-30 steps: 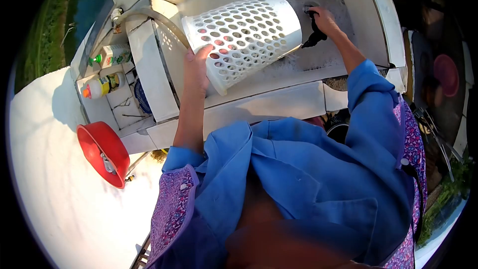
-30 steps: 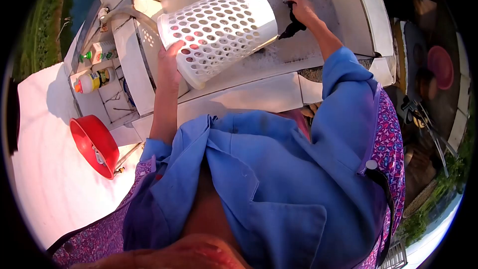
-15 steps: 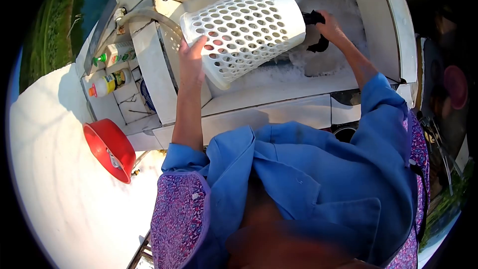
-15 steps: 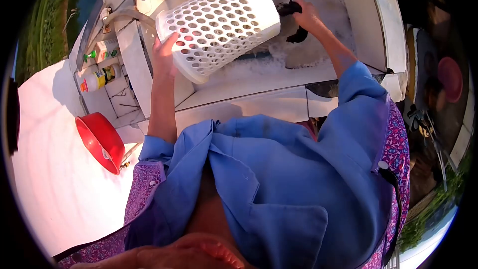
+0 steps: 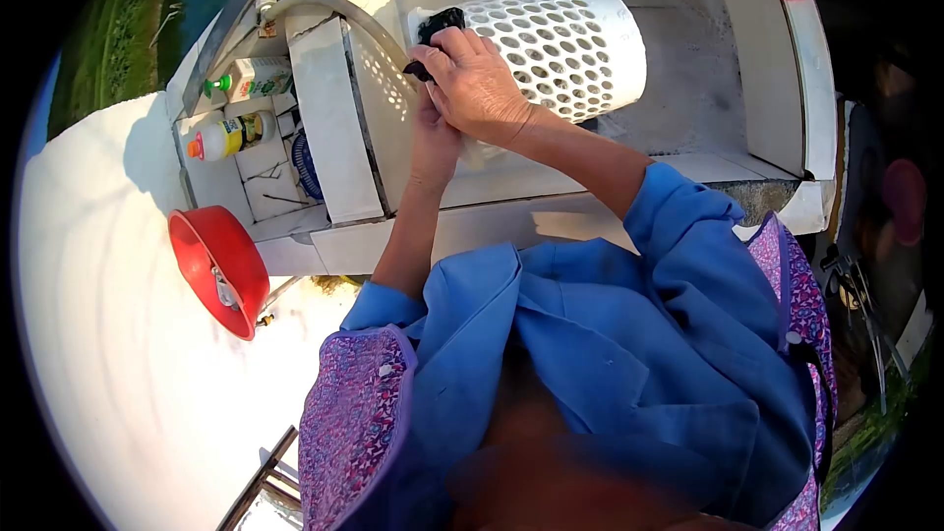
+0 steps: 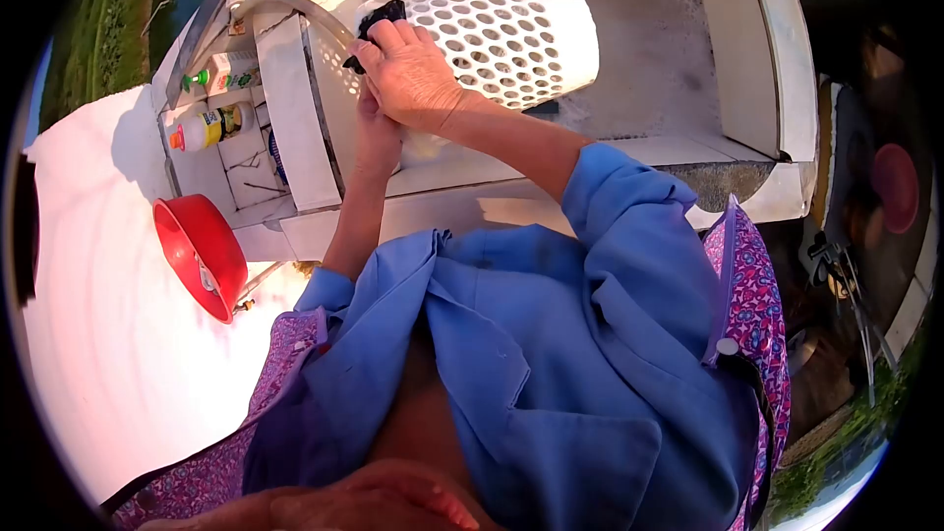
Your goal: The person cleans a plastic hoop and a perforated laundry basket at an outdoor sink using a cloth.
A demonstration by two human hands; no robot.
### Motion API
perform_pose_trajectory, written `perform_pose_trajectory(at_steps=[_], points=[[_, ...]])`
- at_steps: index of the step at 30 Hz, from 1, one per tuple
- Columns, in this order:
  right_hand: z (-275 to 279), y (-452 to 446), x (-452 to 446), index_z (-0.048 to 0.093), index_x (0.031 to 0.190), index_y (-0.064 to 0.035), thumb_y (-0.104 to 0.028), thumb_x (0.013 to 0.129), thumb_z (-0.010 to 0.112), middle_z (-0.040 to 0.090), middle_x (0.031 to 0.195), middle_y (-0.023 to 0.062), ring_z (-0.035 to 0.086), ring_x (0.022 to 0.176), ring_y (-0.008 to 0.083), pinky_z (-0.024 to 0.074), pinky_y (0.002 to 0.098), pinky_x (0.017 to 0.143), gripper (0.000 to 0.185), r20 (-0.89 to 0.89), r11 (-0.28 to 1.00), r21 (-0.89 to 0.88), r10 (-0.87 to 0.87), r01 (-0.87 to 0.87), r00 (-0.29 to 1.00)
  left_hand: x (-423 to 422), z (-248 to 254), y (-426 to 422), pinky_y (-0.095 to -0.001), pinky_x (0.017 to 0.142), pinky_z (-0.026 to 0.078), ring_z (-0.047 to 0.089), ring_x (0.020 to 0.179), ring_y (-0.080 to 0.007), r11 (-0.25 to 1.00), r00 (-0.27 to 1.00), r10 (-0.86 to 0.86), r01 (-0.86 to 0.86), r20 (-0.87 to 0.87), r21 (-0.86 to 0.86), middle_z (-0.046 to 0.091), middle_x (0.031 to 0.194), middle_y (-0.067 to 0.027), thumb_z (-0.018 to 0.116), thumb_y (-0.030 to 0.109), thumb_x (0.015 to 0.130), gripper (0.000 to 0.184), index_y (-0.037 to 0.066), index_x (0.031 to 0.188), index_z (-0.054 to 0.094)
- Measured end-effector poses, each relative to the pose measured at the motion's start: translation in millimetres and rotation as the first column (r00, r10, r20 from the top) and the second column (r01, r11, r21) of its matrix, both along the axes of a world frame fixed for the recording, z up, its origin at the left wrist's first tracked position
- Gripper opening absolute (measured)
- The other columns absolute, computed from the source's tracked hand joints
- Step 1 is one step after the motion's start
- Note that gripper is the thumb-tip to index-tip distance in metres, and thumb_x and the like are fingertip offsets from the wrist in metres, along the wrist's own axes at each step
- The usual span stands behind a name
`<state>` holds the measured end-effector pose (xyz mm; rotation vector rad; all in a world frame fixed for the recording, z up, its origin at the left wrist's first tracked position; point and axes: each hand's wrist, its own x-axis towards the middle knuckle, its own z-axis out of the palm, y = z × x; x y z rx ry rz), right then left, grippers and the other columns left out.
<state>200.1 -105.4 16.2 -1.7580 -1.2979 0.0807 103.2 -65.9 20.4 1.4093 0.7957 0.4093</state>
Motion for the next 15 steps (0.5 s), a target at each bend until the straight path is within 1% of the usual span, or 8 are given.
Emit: perform_pose_trajectory(at_steps=[1, 3, 5, 6, 7, 11, 13, 15], points=[[-5.2, 7.5, 5.1, 0.053, 0.102, -0.0025, -0.014, 0.073, 0.053, 0.047, 0.092, 0.0097, 0.046, 0.087, 0.0263, 0.037, 0.0385, 0.08, 0.032, 0.068, 0.998, 0.043, -0.056, 0.053, 0.996, -1.5, 2.7, -5.1, -0.0241, 0.078, 0.044, 0.052, 0.094, -0.0131, 0.999, 1.0, -0.013, 0.014, -0.024, 0.034, 0.05, 0.108, -0.0064, 0.046, 0.004, 0.085, 0.039, 0.003, 0.122, 0.032], [-7.4, 24.2, 25.1, 0.055, 0.103, -0.004, -0.015, 0.076, 0.05, 0.048, 0.099, 0.0103, 0.045, 0.098, 0.0246, 0.036, 0.0383, 0.082, 0.029, 0.018, 0.981, -0.163, -0.105, 0.106, 0.994, -12.0, -7.8, -13.8, -0.025, 0.077, 0.045, 0.053, 0.092, -0.0135, 0.999, 0.998, -0.049, 0.048, -0.036, -0.005, 0.051, 0.107, -0.0076, 0.047, 0.004, 0.085, 0.039, 0.003, 0.121, 0.032], [-15.5, 51.4, 59.0, 0.054, 0.104, -0.0038, -0.021, 0.08, 0.05, 0.054, 0.098, 0.0137, 0.052, 0.092, 0.0268, 0.0395, 0.0394, 0.08, 0.03, -0.07, 0.911, -0.412, -0.043, 0.011, 0.997, -17.6, -6.0, -31.5, -0.0271, 0.075, 0.046, 0.057, 0.085, -0.0146, 0.994, 0.996, -0.091, 0.09, -0.012, -0.067, 0.053, 0.103, -0.0109, 0.047, 0.001, 0.084, 0.039, 0.002, 0.119, 0.032], [-37.4, 74.5, 85.0, 0.055, 0.103, -0.0031, -0.021, 0.081, 0.048, 0.056, 0.095, 0.0153, 0.054, 0.089, 0.0291, 0.0406, 0.0395, 0.079, 0.029, -0.08, 0.827, -0.53, 0.172, -0.188, 0.982, -21.7, -4.8, -42.0, -0.0273, 0.075, 0.046, 0.056, 0.086, -0.0148, 0.992, 0.994, -0.11, 0.109, -0.003, -0.062, 0.053, 0.103, -0.0108, 0.047, 0.0, 0.084, 0.039, 0.002, 0.12, 0.031], [-55.1, 89.6, 101.5, 0.055, 0.102, -0.0024, -0.021, 0.081, 0.047, 0.058, 0.091, 0.0168, 0.056, 0.086, 0.0314, 0.0418, 0.0396, 0.079, 0.029, -0.118, 0.687, -0.633, 0.371, -0.358, 0.921, -25.4, -6.1, -47.9, -0.0276, 0.076, 0.046, 0.056, 0.087, -0.015, 0.99, 0.991, -0.132, 0.132, 0.006, -0.056, 0.053, 0.103, -0.0108, 0.046, -0.001, 0.084, 0.04, 0.002, 0.12, 0.03], [-42.8, 84.4, 95.8, 0.056, 0.097, -0.0023, -0.018, 0.079, 0.048, 0.06, 0.084, 0.0173, 0.056, 0.082, 0.0338, 0.0441, 0.0394, 0.076, 0.025, -0.086, 0.767, -0.553, 0.335, -0.324, 0.938, -30.2, -20.3, -41.7, -0.0273, 0.074, 0.048, 0.054, 0.089, -0.0141, 0.988, 0.989, -0.124, 0.13, 0.076, -0.086, 0.053, 0.102, -0.0092, 0.048, 0.001, 0.084, 0.036, 0.002, 0.116, 0.033], [-15.2, 54.0, 77.4, 0.056, 0.096, -0.0029, -0.019, 0.08, 0.047, 0.059, 0.09, 0.0157, 0.056, 0.085, 0.0332, 0.0445, 0.0398, 0.076, 0.024, -0.07, 0.811, -0.549, 0.196, -0.202, 0.978, -33.3, -20.9, -42.7, -0.0278, 0.078, 0.046, 0.053, 0.093, -0.0151, 0.983, 0.983, -0.185, 0.185, -0.001, -0.009, 0.052, 0.104, -0.0106, 0.046, -0.003, 0.083, 0.042, 0.003, 0.12, 0.029], [-13.0, 26.0, 68.4, 0.055, 0.096, -0.004, -0.019, 0.081, 0.047, 0.059, 0.095, 0.0141, 0.056, 0.085, 0.032, 0.045, 0.0399, 0.074, 0.023, 0.016, 0.937, -0.344, 0.075, -0.065, 0.997, -34.3, -18.5, -42.0, -0.0269, 0.076, 0.047, 0.054, 0.092, -0.0152, 0.976, 0.976, -0.216, 0.217, -0.01, 0.015, 0.052, 0.105, -0.01, 0.047, -0.002, 0.082, 0.042, 0.002, 0.12, 0.029]])
